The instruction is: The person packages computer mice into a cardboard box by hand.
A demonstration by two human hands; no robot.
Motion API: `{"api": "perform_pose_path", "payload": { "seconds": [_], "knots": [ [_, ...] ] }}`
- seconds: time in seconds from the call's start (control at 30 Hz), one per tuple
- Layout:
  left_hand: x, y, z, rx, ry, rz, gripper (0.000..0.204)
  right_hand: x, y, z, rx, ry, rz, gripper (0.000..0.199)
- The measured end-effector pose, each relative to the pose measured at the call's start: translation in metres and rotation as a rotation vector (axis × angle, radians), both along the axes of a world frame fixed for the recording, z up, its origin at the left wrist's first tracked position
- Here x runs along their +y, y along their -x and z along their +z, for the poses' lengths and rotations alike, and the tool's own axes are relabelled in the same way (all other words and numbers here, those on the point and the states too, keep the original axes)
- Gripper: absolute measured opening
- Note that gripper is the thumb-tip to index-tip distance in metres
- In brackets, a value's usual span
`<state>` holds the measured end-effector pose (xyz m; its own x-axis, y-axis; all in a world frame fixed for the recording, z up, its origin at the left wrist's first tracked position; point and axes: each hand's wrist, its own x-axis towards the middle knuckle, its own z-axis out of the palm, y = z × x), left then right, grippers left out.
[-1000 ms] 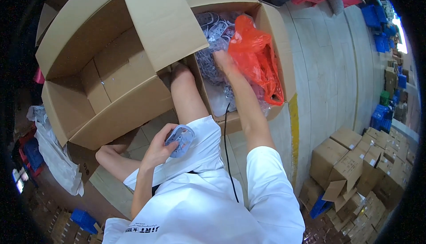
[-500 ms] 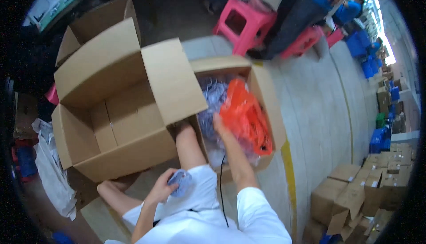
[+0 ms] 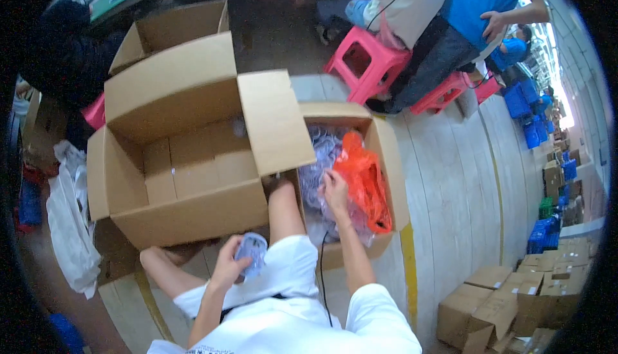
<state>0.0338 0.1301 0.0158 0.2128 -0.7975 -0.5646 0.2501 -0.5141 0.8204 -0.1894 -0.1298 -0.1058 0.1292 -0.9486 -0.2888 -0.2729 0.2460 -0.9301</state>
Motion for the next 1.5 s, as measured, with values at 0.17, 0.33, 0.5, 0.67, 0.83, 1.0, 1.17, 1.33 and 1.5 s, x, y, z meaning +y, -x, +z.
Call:
{"api": "perform_pose_path", "payload": {
  "seconds": [0.17,0.33,0.5,0.67,0.83,1.0,1.17,1.33,1.5],
  "knots": [
    [0.016,-0.011,0.017,0.132,0.105,0.284,0.048,0.083,-0.06,0.142,-0.398,-0.115,0.011,0.022],
    [0.028,-0.019,0.033,0.148,0.222,0.42,0.048,0.128,-0.101,0.187,-0.509,-0.175,0.258,0.023],
    [0.051,-0.027,0.053,0.121,0.323,0.559,0.048,0.165,-0.13,0.204,-0.623,-0.316,0.496,0.023],
    [0.07,-0.029,0.064,0.087,0.342,0.611,0.048,0.187,-0.144,0.203,-0.495,-0.167,0.637,0.021],
    [0.08,-0.029,0.065,0.028,0.351,0.596,0.046,0.193,-0.146,0.2,-0.378,0.188,0.813,0.015],
    [0.082,-0.03,0.061,-0.148,0.339,0.566,0.046,0.196,-0.147,0.214,-0.213,0.294,0.958,0.011],
    [0.085,-0.027,0.06,-0.345,0.322,0.553,0.046,0.208,-0.148,0.218,-0.117,0.24,0.992,0.008],
    [0.077,-0.026,0.05,-0.346,0.348,0.589,0.043,0.209,-0.155,0.219,-0.089,0.105,0.812,0.019],
    [0.072,-0.028,0.063,-0.242,0.286,0.527,0.04,0.202,-0.151,0.221,-0.163,-0.008,0.826,0.03]
  ]
}}
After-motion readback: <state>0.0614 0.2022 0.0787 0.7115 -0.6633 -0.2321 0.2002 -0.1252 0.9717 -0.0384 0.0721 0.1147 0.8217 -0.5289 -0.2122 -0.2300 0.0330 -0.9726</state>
